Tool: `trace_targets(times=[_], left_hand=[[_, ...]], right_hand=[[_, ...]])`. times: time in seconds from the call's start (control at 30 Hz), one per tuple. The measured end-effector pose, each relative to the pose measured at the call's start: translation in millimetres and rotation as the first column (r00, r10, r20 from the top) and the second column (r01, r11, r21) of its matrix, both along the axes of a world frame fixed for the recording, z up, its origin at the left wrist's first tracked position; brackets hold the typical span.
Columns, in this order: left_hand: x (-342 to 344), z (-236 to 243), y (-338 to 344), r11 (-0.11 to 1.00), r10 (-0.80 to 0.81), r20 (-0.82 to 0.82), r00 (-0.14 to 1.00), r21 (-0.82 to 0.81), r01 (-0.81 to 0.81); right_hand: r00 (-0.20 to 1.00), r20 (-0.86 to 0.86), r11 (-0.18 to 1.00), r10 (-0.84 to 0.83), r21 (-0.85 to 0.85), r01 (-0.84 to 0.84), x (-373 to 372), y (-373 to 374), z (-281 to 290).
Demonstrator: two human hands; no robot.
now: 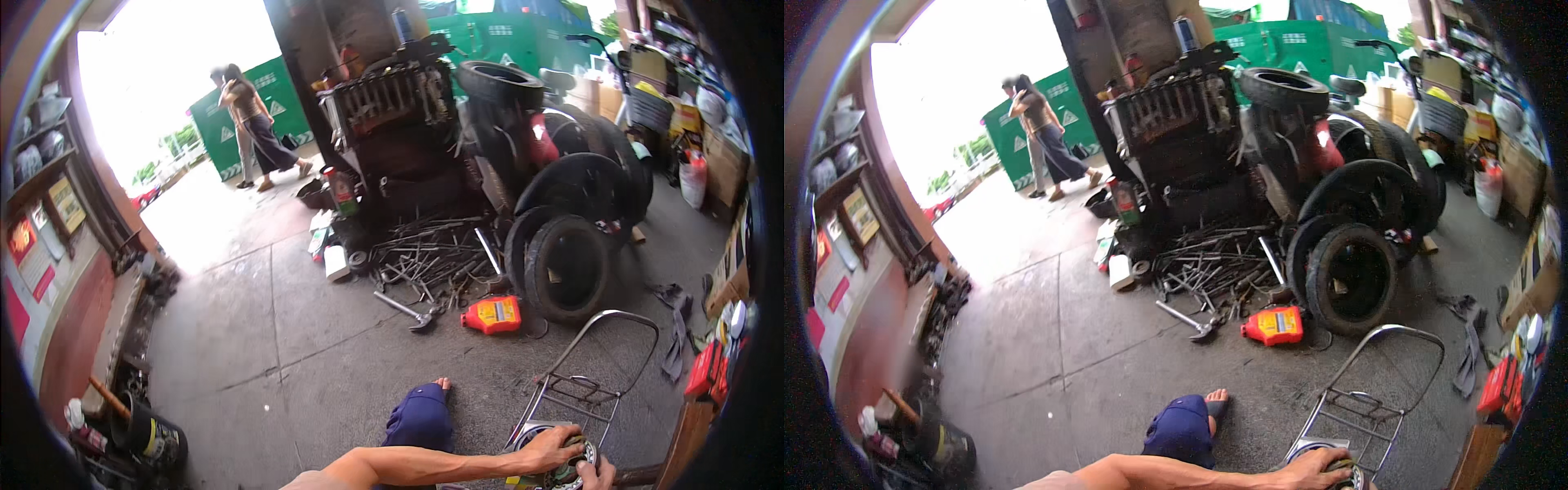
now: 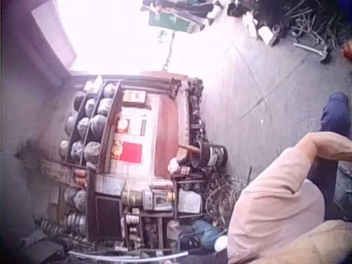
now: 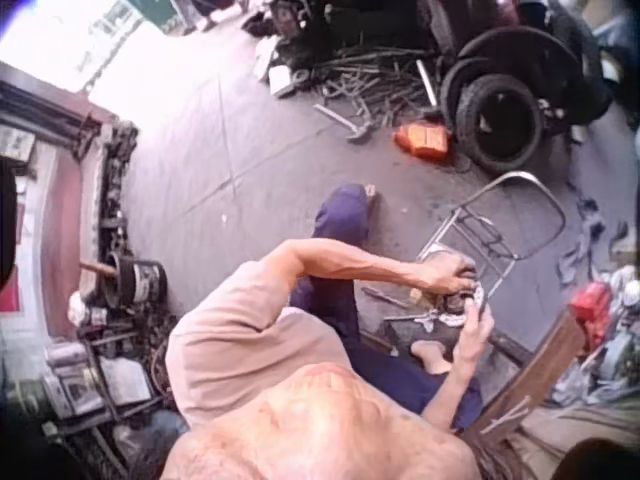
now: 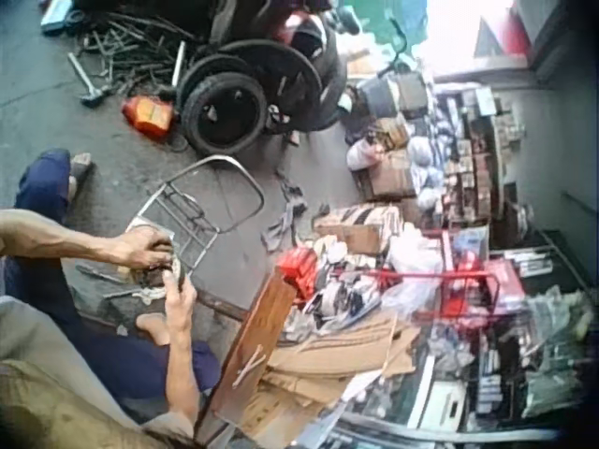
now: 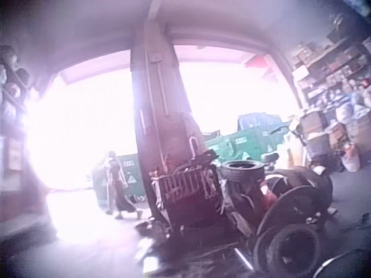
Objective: The person disassembles a circular mechanical component, likely a clutch assembly, using a wrench and screwdriver. They remove a cover, loosen bolts, extract internal parts, and reassemble the unit on a metal stand in a cluttered workshop.
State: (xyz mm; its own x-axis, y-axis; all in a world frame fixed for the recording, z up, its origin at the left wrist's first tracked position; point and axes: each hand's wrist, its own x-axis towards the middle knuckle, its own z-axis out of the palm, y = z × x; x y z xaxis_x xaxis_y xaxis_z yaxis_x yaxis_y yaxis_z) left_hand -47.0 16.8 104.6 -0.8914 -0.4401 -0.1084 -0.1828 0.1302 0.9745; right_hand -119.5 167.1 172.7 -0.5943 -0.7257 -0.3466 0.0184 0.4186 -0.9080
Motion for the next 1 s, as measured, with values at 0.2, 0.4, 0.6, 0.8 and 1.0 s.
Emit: trace_targets(times=[0.2,0.4,0.6,0.8,1.0], left_hand=[[22,14,-8,0.997,-0.033,0.093,0.995,-0.061,0.039],[31,14,-11,0.992,0.078,0.056,0.995,-0.106,-0.072],[35,29,-32,0.978,0.196,0.079,0.977,-0.084,-0.189],[21,28,-23,0.950,0.069,0.186,0.980,0.286,-0.121],[18,16,-21,0.963,0.014,0.229,0.973,0.259,-0.075]], right_hand=[[0.939,-0.278,0.968,0.204,0.203,-0.150,14,-9,-1],[0.949,-0.273,0.988,0.154,0.058,-0.143,25,-22,10],[0.948,-0.289,0.980,0.135,-0.099,-0.170,10,-39,-20],[0.922,-0.375,0.992,0.095,-0.046,-0.121,-1,-25,-13],[0.849,-0.524,0.992,0.075,-0.046,-0.116,-3,-16,-26]])
